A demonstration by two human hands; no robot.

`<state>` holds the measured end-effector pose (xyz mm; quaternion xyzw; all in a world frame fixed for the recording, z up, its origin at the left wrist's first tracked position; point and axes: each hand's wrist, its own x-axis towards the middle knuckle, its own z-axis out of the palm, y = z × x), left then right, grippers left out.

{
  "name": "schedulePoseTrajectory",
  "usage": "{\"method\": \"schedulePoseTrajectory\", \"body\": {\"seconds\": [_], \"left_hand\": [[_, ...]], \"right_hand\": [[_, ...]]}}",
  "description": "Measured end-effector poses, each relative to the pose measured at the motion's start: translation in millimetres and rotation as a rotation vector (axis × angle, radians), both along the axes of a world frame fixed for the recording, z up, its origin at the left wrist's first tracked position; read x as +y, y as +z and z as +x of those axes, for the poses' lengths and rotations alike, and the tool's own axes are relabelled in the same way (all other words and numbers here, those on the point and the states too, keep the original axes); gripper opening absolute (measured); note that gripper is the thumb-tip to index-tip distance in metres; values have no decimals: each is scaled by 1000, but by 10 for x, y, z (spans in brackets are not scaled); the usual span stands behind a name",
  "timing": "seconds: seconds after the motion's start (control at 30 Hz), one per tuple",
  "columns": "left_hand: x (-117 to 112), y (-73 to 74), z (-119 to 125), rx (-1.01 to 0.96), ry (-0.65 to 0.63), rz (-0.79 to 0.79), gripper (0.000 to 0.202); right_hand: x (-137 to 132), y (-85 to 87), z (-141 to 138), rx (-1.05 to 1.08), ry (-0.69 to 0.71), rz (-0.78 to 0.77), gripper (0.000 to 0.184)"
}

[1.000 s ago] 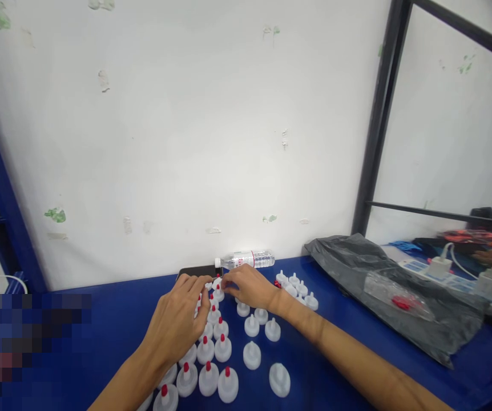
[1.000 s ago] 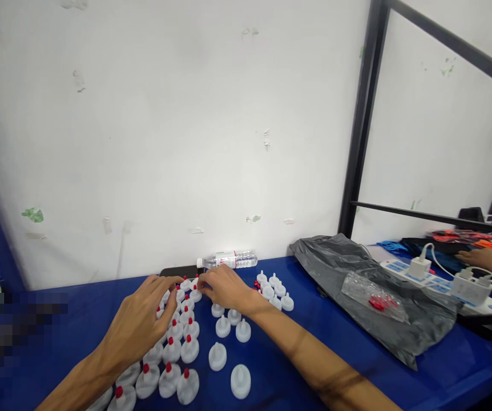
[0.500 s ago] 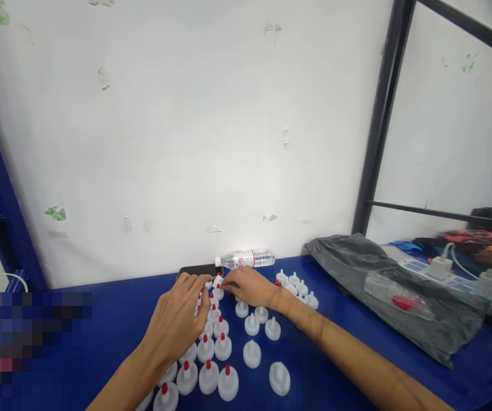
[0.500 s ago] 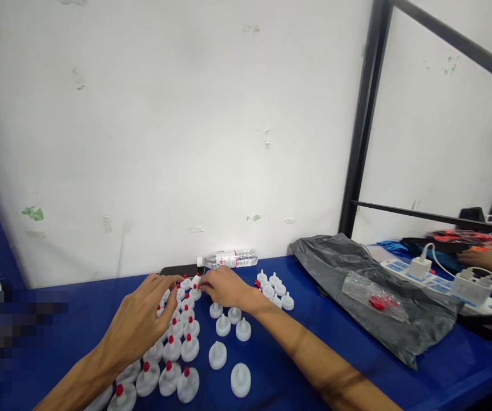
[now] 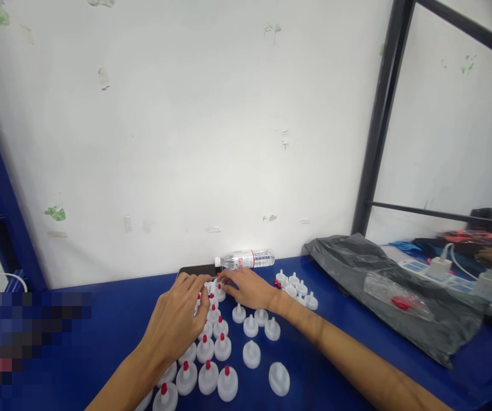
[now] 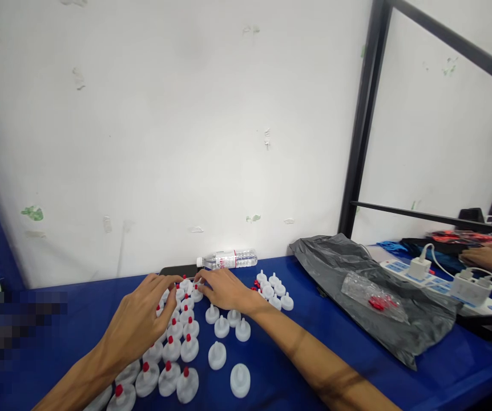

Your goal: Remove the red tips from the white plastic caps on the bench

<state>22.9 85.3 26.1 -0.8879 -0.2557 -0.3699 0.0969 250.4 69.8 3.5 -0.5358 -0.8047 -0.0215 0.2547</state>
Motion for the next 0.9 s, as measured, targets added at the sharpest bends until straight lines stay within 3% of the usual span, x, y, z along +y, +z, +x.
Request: {"method": "schedulePoseTrajectory", "body": {"seconds": [0.37,0.53,0.63,0.7,0.8,0.9], "left_hand": [[0,-11,-4,-16,-4,-6,28],[-24,-47,5,-17,-21,-8,36],[-12,-81,10,6,-31,-26,32],[14,-104,8,17,-33,-24,29],[59,-138,5,31,-48,-10,28],[72,-167,9,49,-76,2,29]], "right_hand": [[-35,178,19,186,28,57,10],[-273,315,-44,382,50,102,12],[-408,295,-111,435,87,153,12],[-429,233,-124,309,89,254,8],[-380,127,-107,-65,56,398,11],[-338,79,-89,-370,28,434,24]]}}
